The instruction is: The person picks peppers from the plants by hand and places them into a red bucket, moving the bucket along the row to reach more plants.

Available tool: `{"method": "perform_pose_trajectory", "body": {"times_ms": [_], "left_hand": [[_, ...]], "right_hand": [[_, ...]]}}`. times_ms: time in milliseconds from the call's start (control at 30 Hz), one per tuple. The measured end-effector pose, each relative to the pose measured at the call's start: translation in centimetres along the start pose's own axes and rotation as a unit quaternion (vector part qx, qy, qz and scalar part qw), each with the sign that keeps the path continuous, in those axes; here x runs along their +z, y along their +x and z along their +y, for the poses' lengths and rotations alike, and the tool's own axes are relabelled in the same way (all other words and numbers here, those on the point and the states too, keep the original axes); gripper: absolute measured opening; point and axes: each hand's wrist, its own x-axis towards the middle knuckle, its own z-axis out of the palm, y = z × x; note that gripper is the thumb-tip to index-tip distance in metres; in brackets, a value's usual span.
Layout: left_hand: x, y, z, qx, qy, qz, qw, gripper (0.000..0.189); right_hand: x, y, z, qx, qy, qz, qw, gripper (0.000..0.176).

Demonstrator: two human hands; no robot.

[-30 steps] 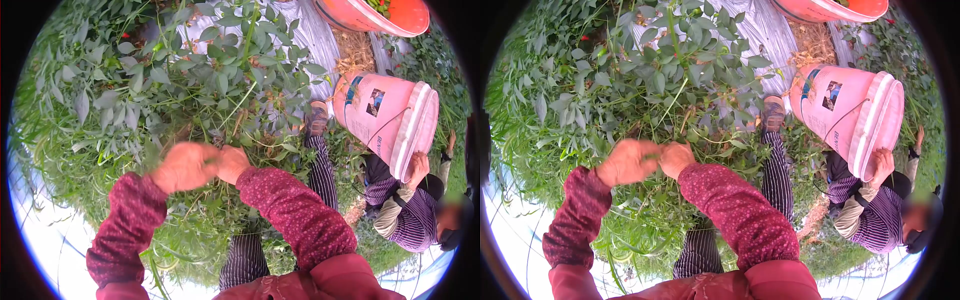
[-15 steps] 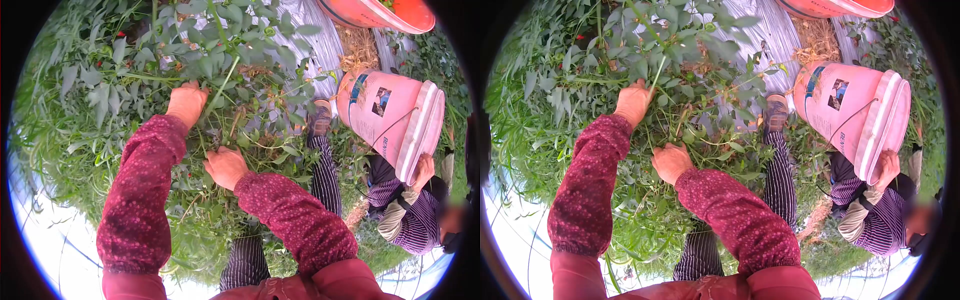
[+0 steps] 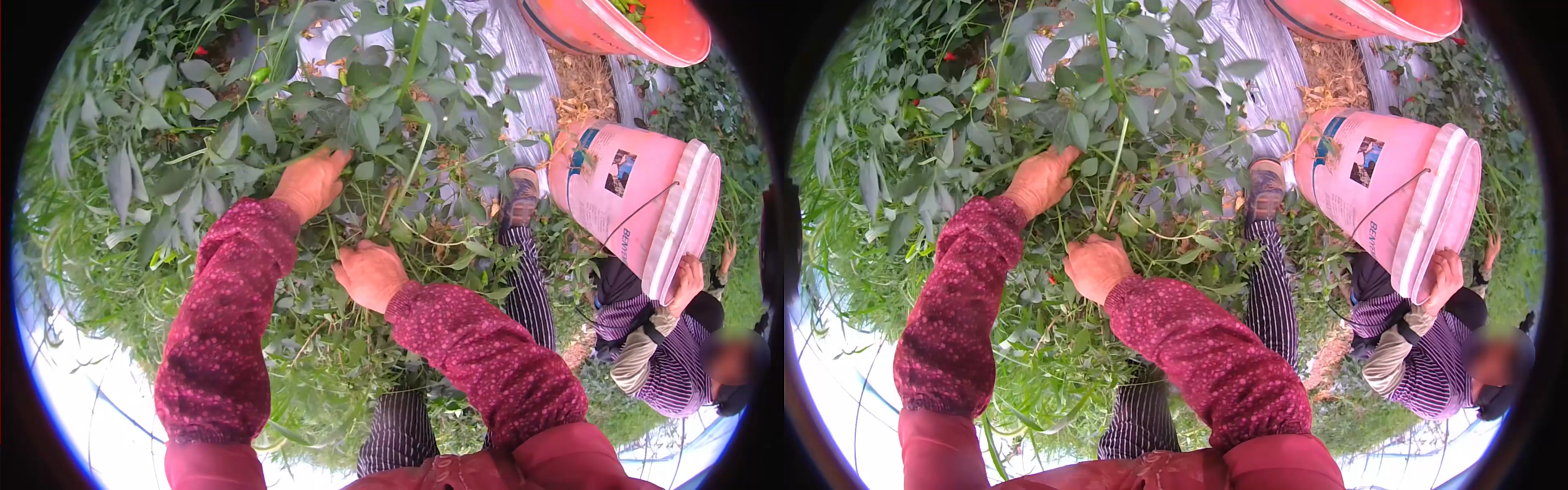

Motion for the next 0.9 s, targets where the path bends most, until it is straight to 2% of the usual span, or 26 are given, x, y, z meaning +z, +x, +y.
{"method": "perform_pose_trajectory", "body": {"times_ms": [33,133,200,267,300,333,400,433,467,500,533,600,667,767,833,900], "left_hand": [[0.1,-0.2,0.0,-0.035,-0.038,0.010,0.999,0.040],[-0.1,0.0,-0.4,-0.004,-0.102,0.031,0.994,0.040],[-1.0,-0.5,0.0,-0.005,-0.138,0.036,0.990,0.035],[-2.0,-1.3,0.6,-0.051,-0.242,-0.013,0.969,0.034],[-1.4,-1.8,0.6,0.021,-0.205,0.062,0.977,0.034],[-1.1,-2.3,1.3,0.020,-0.204,0.063,0.977,0.034],[-0.5,-2.9,3.1,0.011,-0.031,-0.093,0.995,0.035],[0.5,-3.8,3.3,0.051,0.002,-0.055,0.997,0.039],[1.1,-4.2,2.9,0.051,0.000,-0.054,0.997,0.039],[1.5,-4.5,2.5,0.058,0.015,-0.012,0.998,0.041],[1.6,-4.8,2.5,0.062,0.028,0.030,0.997,0.044],[2.3,-5.3,2.4,0.063,0.052,0.013,0.997,0.045],[3.7,-5.5,2.5,0.094,0.088,0.088,0.988,0.027],[2.9,-5.7,2.7,0.101,0.099,0.091,0.986,0.026],[2.9,-5.8,2.2,0.100,0.106,0.077,0.986,0.026],[3.0,-6.2,2.0,0.116,0.109,0.080,0.984,0.026]], "right_hand": [[-0.1,0.0,0.1,0.001,-0.004,-0.001,1.000,0.027],[-0.2,-0.3,0.4,-0.008,-0.004,0.004,1.000,0.028],[-0.3,-0.5,0.4,-0.028,0.001,0.055,0.998,0.030],[-0.9,-0.4,0.4,-0.030,-0.004,0.046,0.998,0.031],[-1.1,-0.2,0.3,-0.035,-0.007,0.041,0.999,0.032],[-1.0,-0.3,0.0,-0.037,-0.006,0.040,0.998,0.032],[-1.0,-0.7,-0.5,-0.024,-0.010,0.017,1.000,0.030],[-1.4,-1.0,-0.5,-0.026,-0.014,0.017,0.999,0.030],[-2.0,-1.5,-0.4,-0.066,-0.003,0.036,0.997,0.028],[-2.7,-2.0,-0.3,-0.108,0.008,0.054,0.993,0.026],[-4.1,-2.1,-0.4,-0.109,0.004,0.050,0.993,0.026],[-7.1,-1.1,-0.1,-0.077,0.074,0.129,0.986,0.020],[-8.0,1.9,1.5,-0.114,0.003,0.168,0.979,0.016],[-6.0,7.3,4.3,-0.095,-0.027,0.188,0.977,0.021],[-4.8,10.4,5.0,-0.025,-0.089,0.037,0.995,0.028],[-4.6,11.8,5.1,0.004,-0.103,0.019,0.995,0.031]]}}
